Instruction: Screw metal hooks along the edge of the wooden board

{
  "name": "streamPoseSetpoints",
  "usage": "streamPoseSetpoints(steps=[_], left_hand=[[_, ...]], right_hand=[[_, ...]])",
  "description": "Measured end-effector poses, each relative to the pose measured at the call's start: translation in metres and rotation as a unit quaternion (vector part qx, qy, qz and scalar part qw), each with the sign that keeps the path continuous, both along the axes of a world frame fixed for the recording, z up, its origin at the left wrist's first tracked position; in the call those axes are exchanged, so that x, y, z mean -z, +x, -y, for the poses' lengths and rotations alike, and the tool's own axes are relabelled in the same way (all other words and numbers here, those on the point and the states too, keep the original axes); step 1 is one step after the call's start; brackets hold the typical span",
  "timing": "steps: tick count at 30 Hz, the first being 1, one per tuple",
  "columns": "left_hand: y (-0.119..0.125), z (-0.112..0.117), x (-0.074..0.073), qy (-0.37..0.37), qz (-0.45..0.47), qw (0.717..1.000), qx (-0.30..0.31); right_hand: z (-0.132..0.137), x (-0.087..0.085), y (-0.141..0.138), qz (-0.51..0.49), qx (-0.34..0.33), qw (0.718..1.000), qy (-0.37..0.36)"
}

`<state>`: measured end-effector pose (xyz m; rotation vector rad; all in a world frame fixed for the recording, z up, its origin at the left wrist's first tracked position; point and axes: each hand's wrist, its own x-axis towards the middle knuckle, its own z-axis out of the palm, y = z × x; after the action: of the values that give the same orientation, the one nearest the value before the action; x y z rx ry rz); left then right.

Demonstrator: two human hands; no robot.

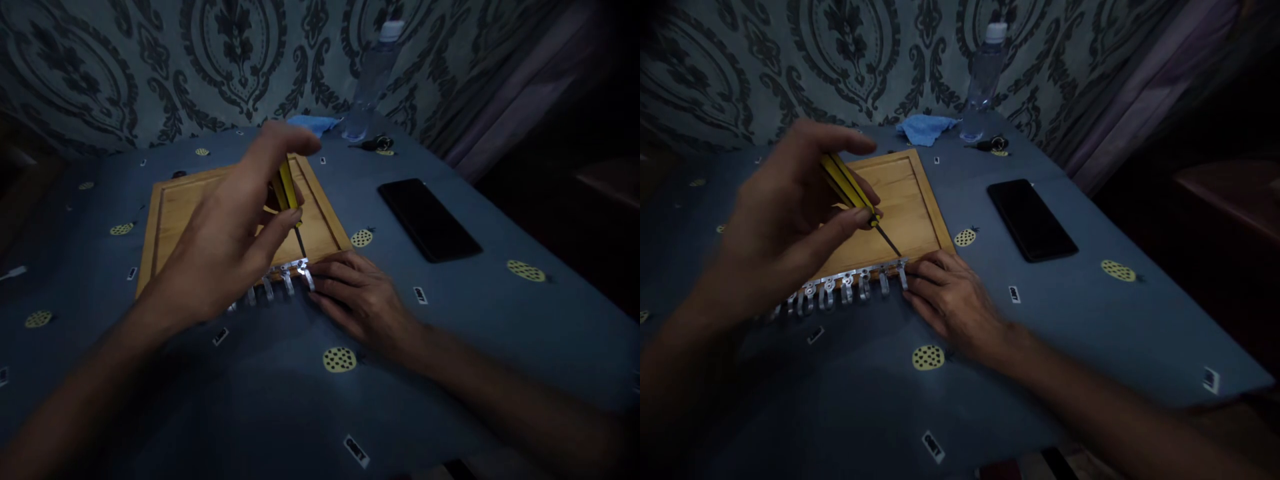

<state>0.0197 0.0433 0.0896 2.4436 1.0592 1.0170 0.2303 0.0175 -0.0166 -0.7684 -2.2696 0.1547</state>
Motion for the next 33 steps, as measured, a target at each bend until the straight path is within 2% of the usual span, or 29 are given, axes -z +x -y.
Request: streamPoseSetpoints(steps=[3,7,21,27,33], left_hand=[[-0.001,-0.002,0.007,0.014,-0.039,0.999,-0.01],[0.0,-0.004,0.012,0.034,-0.047,0.998,-0.009],[0.003,0.003,0.006,0.0,-0.071,0.997,0.018],[0.007,0.003,0.01,0.03,-0.042,0.998,0.02],[0.011,0.004,0.013,0.061,-0.043,0.997,-0.032]], right_hand=[[0.001,0.0,0.0,0.001,-0.001,1.0,-0.01],[0.001,-0.001,0.001,0.002,-0.003,1.0,-0.012],[0.001,-0.002,0.001,0.003,-0.002,1.0,-0.009],[0.0,-0.001,0.001,-0.001,0.0,1.0,0.004],[0.001,0.0,0.0,0.0,0.006,1.0,-0.005]])
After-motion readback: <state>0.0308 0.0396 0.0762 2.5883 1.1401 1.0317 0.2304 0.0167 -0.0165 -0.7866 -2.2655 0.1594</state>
